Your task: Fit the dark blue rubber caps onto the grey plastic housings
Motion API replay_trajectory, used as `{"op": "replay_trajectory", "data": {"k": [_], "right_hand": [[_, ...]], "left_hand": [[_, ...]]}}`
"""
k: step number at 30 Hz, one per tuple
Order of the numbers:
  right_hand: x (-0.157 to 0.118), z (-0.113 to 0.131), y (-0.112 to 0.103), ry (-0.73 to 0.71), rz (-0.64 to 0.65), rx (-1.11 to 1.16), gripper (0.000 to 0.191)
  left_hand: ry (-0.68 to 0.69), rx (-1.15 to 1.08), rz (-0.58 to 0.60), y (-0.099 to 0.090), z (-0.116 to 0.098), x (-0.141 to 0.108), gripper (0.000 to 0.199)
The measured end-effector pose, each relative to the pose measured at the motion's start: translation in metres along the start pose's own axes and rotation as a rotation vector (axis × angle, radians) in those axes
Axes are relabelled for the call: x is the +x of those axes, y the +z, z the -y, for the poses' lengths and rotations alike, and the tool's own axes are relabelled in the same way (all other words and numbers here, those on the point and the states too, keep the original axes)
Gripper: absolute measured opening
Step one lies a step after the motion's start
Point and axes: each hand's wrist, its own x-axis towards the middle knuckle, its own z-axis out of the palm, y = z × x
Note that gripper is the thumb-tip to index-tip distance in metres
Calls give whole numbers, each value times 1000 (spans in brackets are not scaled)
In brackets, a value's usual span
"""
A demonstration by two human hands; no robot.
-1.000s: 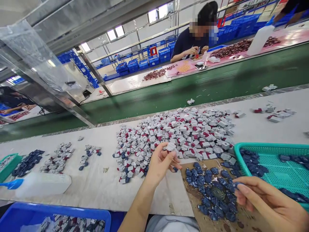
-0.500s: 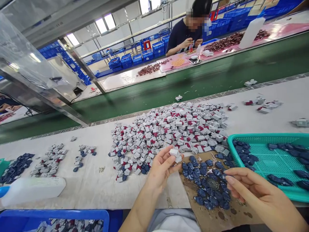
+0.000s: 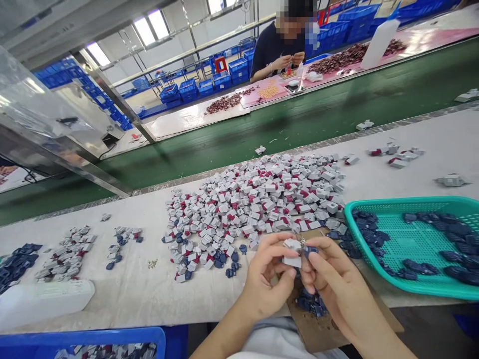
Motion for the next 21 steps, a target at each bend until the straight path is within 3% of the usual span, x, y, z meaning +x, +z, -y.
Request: {"op": "replay_trajectory", "data": {"k": [2, 5, 8, 10, 12, 15, 18, 21], "right_hand": [[3, -1, 6, -11, 2, 30, 42], [4, -4, 8, -19, 14, 20, 41], [1, -7, 0, -25, 32, -59, 41], [-3, -8, -14, -14, 28, -147, 42], [-10, -8, -36, 20, -21, -239, 40], [-22, -8, -78, 42, -75, -492, 33], [-31, -11, -109, -7, -16, -784, 33], [-31, -18, -115, -85, 38, -944, 30]], "left_hand": [[-118, -202, -37, 5, 3, -1, 20], [-213, -338, -161, 8, 6, 1, 31], [-354, -419, -191, 5, 0, 5, 59], [-477, -435, -155, 2, -6, 4, 61], [-566, -459, -142, -3, -9, -1, 47], [-624, -547, -227, -9, -7, -13, 36], [-650, -597, -305, -14, 0, -23, 46], [-692, -584, -299, -16, 5, -28, 54]]}}
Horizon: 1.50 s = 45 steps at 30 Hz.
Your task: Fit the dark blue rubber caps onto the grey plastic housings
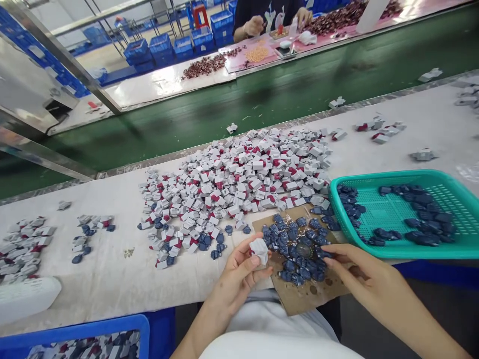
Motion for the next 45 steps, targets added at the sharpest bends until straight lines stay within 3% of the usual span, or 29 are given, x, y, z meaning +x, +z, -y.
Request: {"op": "replay_trajectory", "data": {"k": [5, 12, 18, 25, 29, 33, 39, 45], "right_hand": [[18, 6, 15, -171, 140, -168, 24], [28, 3, 14, -329, 271, -271, 29], [27, 4, 17, -405, 271, -336, 26], [30, 4, 19, -476, 258, -367, 23], [35, 6, 13, -479, 262, -327, 20], [39, 30, 8, -437, 212, -231, 20], [31, 74, 25, -401, -68, -43, 17], [30, 84, 33, -444, -76, -2, 9]], "left_hand": [[15, 22, -17, 1, 0, 0, 49], [83, 15, -118, -11, -2, -1, 49], [87, 21, -144, -8, -2, 1, 51], [170, 231, -149, -4, 2, 9, 54], [170, 240, -102, 3, 2, 10, 52], [166, 235, -67, 15, -5, 7, 41], [178, 184, 38, 24, -10, 3, 35], [172, 98, 40, 24, -6, 2, 32]]}}
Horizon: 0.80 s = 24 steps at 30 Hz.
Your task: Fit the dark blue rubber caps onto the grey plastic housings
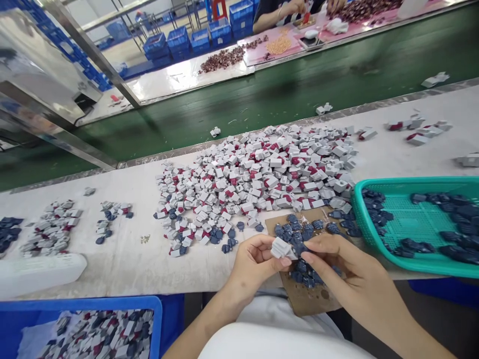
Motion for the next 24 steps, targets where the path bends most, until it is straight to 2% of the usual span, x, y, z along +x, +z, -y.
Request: {"op": "replay_trajectory", "data": {"k": [4, 12, 14, 17, 20, 24], "right_hand": [[-1, -1, -4, -45, 44, -3, 7], [12, -1, -16, -26, 368, 80, 20], [12, -2, -16, 5, 373, 121, 20], [8, -6, -9, 57, 310, 158, 18], [3, -9, 0, 97, 284, 191, 23], [6, -14, 2, 179, 319, 277, 25]], "left_hand": [[4, -23, -18, 2, -1, 0, 35], [-2, 83, -7, 0, 0, -6, 34], [6, 83, -7, 0, 2, -7, 33], [60, 44, -22, 2, 6, -8, 31], [93, 25, -43, 2, 9, -5, 31], [58, 44, -66, -2, 9, -2, 37]]}}
